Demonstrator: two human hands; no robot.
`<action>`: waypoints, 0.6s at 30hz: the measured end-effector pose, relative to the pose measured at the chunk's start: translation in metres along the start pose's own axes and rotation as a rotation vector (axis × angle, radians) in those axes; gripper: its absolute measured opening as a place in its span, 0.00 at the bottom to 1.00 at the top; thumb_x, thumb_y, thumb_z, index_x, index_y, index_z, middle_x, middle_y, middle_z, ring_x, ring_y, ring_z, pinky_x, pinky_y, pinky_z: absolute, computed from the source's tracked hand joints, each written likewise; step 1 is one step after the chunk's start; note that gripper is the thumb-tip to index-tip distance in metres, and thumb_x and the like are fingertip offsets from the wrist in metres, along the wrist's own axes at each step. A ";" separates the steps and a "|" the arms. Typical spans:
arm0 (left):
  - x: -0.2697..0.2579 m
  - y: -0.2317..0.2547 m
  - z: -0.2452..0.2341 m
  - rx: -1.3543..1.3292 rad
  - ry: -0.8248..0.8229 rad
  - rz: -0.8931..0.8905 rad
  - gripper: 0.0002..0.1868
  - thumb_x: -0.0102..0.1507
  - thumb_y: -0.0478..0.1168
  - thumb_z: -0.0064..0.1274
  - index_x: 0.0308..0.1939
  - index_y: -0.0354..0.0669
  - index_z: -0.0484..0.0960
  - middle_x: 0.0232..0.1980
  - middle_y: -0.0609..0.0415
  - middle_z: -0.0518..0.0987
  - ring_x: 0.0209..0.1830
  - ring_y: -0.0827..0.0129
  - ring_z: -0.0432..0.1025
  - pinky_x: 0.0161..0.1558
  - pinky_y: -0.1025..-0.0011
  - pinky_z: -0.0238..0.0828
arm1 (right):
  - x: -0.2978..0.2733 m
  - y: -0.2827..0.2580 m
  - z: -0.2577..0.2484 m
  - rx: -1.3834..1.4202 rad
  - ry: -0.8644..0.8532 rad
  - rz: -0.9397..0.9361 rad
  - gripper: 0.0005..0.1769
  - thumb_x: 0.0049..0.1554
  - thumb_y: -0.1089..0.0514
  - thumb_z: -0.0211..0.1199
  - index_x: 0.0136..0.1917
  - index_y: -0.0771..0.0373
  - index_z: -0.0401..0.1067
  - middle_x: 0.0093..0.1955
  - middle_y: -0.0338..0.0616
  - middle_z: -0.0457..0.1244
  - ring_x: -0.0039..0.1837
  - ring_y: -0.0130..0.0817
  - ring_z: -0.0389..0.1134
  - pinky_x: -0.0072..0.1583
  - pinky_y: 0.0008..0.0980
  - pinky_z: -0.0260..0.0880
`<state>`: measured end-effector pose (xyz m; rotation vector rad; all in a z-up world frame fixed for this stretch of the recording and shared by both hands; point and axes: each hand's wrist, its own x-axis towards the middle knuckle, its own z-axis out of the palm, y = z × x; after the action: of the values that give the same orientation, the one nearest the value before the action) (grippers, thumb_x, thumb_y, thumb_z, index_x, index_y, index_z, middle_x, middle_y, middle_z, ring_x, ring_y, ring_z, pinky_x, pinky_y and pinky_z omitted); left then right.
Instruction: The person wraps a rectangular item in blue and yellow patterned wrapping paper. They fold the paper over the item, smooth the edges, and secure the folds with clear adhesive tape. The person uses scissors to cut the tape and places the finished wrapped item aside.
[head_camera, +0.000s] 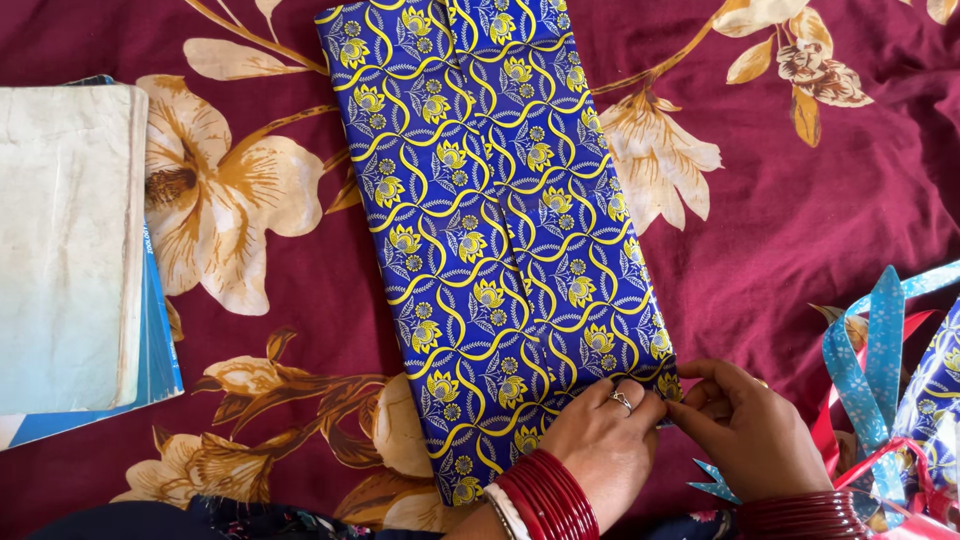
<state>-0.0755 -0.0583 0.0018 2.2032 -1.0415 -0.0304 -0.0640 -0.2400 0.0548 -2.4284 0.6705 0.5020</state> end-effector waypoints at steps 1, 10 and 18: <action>-0.001 0.000 0.002 -0.024 -0.009 -0.010 0.11 0.66 0.36 0.49 0.36 0.36 0.86 0.50 0.51 0.79 0.58 0.61 0.70 0.60 0.61 0.66 | 0.000 -0.001 0.000 0.002 -0.009 0.004 0.22 0.50 0.56 0.74 0.58 0.61 0.77 0.40 0.41 0.71 0.40 0.28 0.75 0.46 0.31 0.74; -0.008 0.014 0.033 0.260 -0.250 0.016 0.12 0.57 0.39 0.48 0.34 0.42 0.88 0.42 0.48 0.82 0.54 0.55 0.72 0.58 0.60 0.65 | -0.003 -0.005 -0.002 0.065 -0.129 -0.002 0.25 0.51 0.55 0.70 0.62 0.57 0.74 0.42 0.42 0.72 0.41 0.28 0.76 0.45 0.31 0.74; -0.014 0.016 0.052 0.245 -0.331 0.023 0.14 0.60 0.41 0.46 0.36 0.45 0.89 0.47 0.45 0.83 0.58 0.51 0.72 0.58 0.54 0.64 | -0.006 -0.013 0.000 -0.033 -0.048 0.017 0.20 0.55 0.51 0.69 0.61 0.55 0.78 0.41 0.43 0.72 0.38 0.31 0.73 0.43 0.33 0.73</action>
<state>-0.1116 -0.0858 -0.0318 2.4621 -1.3090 -0.2790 -0.0615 -0.2293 0.0632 -2.4355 0.6682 0.5809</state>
